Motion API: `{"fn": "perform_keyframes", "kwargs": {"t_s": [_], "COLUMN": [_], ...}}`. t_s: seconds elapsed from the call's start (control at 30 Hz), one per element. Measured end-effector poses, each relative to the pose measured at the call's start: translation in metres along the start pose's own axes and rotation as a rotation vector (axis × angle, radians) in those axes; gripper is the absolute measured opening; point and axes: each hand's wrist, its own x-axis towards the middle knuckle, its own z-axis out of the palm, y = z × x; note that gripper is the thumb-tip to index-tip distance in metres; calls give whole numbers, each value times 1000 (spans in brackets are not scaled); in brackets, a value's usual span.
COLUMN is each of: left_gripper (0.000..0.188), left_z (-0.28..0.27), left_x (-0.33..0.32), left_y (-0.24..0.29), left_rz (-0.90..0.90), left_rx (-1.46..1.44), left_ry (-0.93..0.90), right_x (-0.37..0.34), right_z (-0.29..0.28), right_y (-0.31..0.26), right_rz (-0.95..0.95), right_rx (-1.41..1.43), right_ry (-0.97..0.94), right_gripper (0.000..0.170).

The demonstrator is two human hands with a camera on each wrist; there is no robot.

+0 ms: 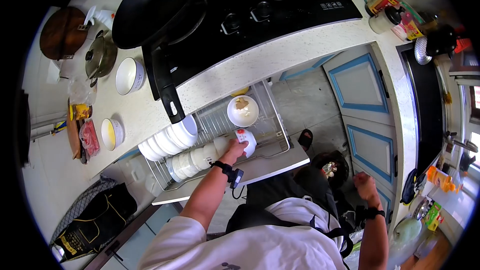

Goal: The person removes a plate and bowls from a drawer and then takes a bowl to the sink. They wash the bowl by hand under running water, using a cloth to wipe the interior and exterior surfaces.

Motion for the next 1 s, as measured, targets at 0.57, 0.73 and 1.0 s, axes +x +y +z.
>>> {"fn": "perform_keyframes", "kwargs": {"t_s": [0.57, 0.73, 1.0], "left_gripper": [22, 26, 35], "left_z": [-57, -59, -52], "left_x": [-23, -18, -25], "left_y": [15, -4, 12], "left_rz": [-114, -82, -87], "left_rx": [9, 64, 758], "left_ry": [-79, -46, 231], "right_x": [6, 4, 4], "right_z": [5, -1, 0], "right_y": [-30, -18, 9], "right_rz": [11, -7, 6], "right_rx": [-2, 42, -145], "right_ry": [-27, -20, 16], "right_gripper": [13, 12, 17]}}
